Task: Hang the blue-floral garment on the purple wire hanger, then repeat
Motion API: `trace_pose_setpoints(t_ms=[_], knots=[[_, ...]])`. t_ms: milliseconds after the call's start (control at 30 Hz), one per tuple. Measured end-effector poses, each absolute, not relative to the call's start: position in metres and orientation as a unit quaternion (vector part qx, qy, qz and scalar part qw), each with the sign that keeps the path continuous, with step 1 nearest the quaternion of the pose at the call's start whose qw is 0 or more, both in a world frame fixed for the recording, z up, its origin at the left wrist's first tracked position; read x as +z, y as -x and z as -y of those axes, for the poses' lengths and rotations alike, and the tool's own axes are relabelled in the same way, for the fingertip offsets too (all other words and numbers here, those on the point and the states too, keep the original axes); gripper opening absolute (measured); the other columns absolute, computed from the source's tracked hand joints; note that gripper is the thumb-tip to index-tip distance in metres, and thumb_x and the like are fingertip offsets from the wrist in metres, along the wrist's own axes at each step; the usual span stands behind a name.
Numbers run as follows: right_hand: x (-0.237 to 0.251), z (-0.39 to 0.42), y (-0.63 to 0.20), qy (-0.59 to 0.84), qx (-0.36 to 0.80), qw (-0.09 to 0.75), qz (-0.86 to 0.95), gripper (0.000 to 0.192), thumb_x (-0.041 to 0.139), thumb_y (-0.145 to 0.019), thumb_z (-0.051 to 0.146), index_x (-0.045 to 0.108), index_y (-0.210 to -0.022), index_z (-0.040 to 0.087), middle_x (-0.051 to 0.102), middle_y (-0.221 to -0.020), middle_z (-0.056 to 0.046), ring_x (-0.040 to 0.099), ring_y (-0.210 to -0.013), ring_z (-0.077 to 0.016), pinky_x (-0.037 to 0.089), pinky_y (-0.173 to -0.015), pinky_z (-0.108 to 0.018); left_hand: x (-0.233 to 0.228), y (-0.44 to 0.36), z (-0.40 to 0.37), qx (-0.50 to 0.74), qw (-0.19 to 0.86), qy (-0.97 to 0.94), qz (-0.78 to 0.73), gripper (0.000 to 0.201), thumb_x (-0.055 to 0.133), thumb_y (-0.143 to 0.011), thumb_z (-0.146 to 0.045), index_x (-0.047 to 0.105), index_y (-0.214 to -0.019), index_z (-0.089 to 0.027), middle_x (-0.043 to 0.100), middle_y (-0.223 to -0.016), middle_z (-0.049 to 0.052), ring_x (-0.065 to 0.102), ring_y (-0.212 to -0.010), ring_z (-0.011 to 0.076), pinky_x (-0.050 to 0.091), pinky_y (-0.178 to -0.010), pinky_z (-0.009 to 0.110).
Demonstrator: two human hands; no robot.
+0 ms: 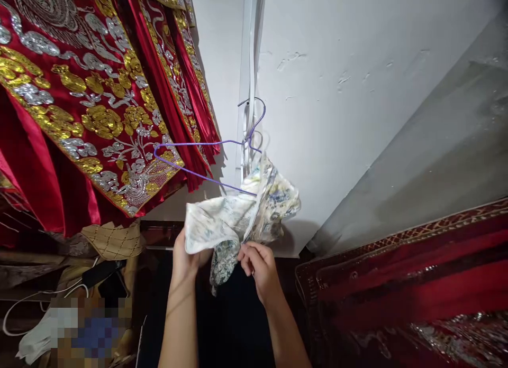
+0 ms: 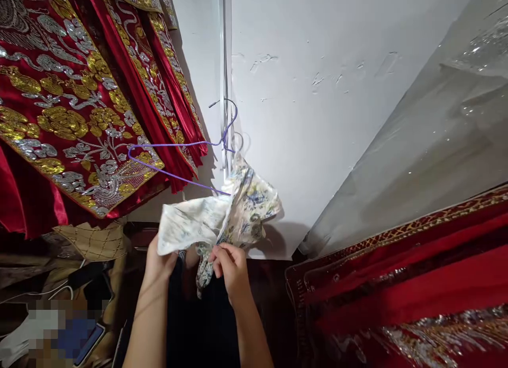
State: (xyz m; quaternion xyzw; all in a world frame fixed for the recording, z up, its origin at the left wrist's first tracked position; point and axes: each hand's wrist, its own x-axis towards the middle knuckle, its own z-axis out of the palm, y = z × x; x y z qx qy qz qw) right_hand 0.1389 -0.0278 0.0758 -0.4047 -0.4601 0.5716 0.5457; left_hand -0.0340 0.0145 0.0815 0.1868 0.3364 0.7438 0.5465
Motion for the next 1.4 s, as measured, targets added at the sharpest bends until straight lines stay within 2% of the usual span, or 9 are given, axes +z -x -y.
trace_pose_setpoints(t_ms=[133, 267, 400, 600, 733, 867, 1100, 1233, 1400], knots=[[0.069, 0.021, -0.158, 0.465, 0.549, 0.476, 0.505, 0.045, 0.058, -0.09, 0.046, 0.056, -0.053, 0.019, 0.041, -0.044, 0.004, 0.035, -0.043, -0.0104, 0.029, -0.049, -0.028, 0.089, 0.008, -0.002, 0.72, 0.564, -0.239, -0.327, 0.029, 0.078, -0.079, -0.036, 0.057, -0.074, -0.017, 0.052, -0.068, -0.003, 0.047, -0.059, 0.0093, 0.041, -0.057, 0.018], [0.076, 0.021, -0.157, 0.496, 0.459, 0.565, 0.474, 0.051, 0.049, -0.093, 0.065, 0.072, -0.082, 0.022, 0.066, -0.08, -0.006, 0.061, -0.081, -0.0223, 0.047, -0.076, -0.034, 0.112, -0.015, 0.022, 0.649, 0.563, -0.419, -0.295, 0.029, 0.061, -0.094, -0.04, 0.058, -0.077, -0.017, 0.05, -0.073, -0.001, 0.046, -0.067, 0.0116, 0.04, -0.063, 0.021], [0.084, 0.03, -0.147, 0.393, 0.629, 0.548, 0.387, 0.064, 0.045, -0.088, 0.079, 0.075, -0.102, 0.024, 0.073, -0.107, -0.009, 0.06, -0.119, -0.0299, 0.046, -0.101, -0.041, 0.133, -0.029, 0.043, 0.506, 0.447, -0.65, -0.348, 0.022, 0.057, -0.098, -0.033, 0.065, -0.083, -0.019, 0.06, -0.086, 0.004, 0.056, -0.087, 0.0185, 0.043, -0.083, 0.028], [0.117, 0.028, -0.157, 0.309, 0.717, 0.502, 0.373, 0.045, 0.075, -0.077, 0.057, 0.073, -0.107, 0.022, 0.074, -0.099, -0.008, 0.068, -0.103, -0.0294, 0.053, -0.089, -0.04, 0.172, -0.008, 0.02, 0.43, 0.383, -0.738, -0.353, 0.049, 0.056, -0.099, -0.04, 0.048, -0.147, -0.033, 0.061, -0.132, 0.007, 0.055, -0.12, 0.0234, 0.04, -0.104, 0.033], [0.153, 0.004, -0.182, 0.33, 0.621, 0.444, 0.555, 0.025, 0.081, -0.067, 0.026, 0.074, -0.09, 0.018, 0.069, -0.074, 0.0, 0.064, -0.07, -0.0194, 0.051, -0.067, -0.03, 0.168, 0.013, -0.014, 0.272, 0.43, -0.8, -0.318, 0.05, 0.037, -0.101, -0.057, 0.068, -0.106, -0.018, 0.063, -0.086, 0.004, 0.057, -0.082, 0.0196, 0.045, -0.075, 0.028], [0.18, -0.022, -0.208, 0.427, 0.37, 0.522, 0.639, 0.005, 0.068, -0.07, 0.017, 0.072, -0.067, 0.017, 0.065, -0.065, 0.0, 0.06, -0.064, -0.0162, 0.046, -0.059, -0.026, 0.148, 0.042, -0.026, 0.172, 0.363, -0.835, -0.376, 0.051, 0.051, -0.093, -0.062, 0.058, -0.071, -0.016, 0.047, -0.062, -0.003, 0.041, -0.058, 0.012, 0.032, -0.055, 0.024], [0.169, -0.075, -0.199, 0.446, 0.321, 0.558, 0.622, 0.062, 0.059, -0.077, 0.022, 0.062, -0.14, 0.022, 0.074, -0.118, -0.007, 0.067, -0.107, -0.0266, 0.053, -0.092, -0.036, 0.168, 0.098, -0.015, 0.153, 0.115, -0.846, -0.499, 0.043, 0.06, -0.086, -0.06, 0.063, -0.062, -0.024, 0.062, -0.062, 0.006, 0.058, -0.059, 0.0224, 0.034, -0.058, 0.029], [0.14, -0.108, -0.193, 0.468, 0.346, 0.512, 0.631, 0.053, 0.057, -0.077, 0.022, 0.072, -0.127, 0.016, 0.073, -0.125, -0.01, 0.065, -0.116, -0.0275, 0.049, -0.1, -0.038, 0.161, 0.107, -0.011, 0.157, 0.113, -0.794, -0.576, 0.047, 0.063, -0.082, -0.059, 0.058, -0.052, -0.023, 0.06, -0.057, 0.008, 0.058, -0.055, 0.0239, 0.041, -0.061, 0.031], [0.129, -0.098, -0.217, 0.485, 0.29, 0.522, 0.639, 0.04, 0.056, -0.069, 0.017, 0.08, -0.101, 0.014, 0.079, -0.096, -0.008, 0.07, -0.089, -0.0261, 0.052, -0.075, -0.031, 0.153, 0.116, -0.019, 0.319, 0.164, -0.756, -0.548, 0.026, 0.079, -0.071, -0.046, 0.066, -0.061, -0.026, 0.067, -0.065, 0.006, 0.066, -0.069, 0.0268, 0.049, -0.088, 0.038]])
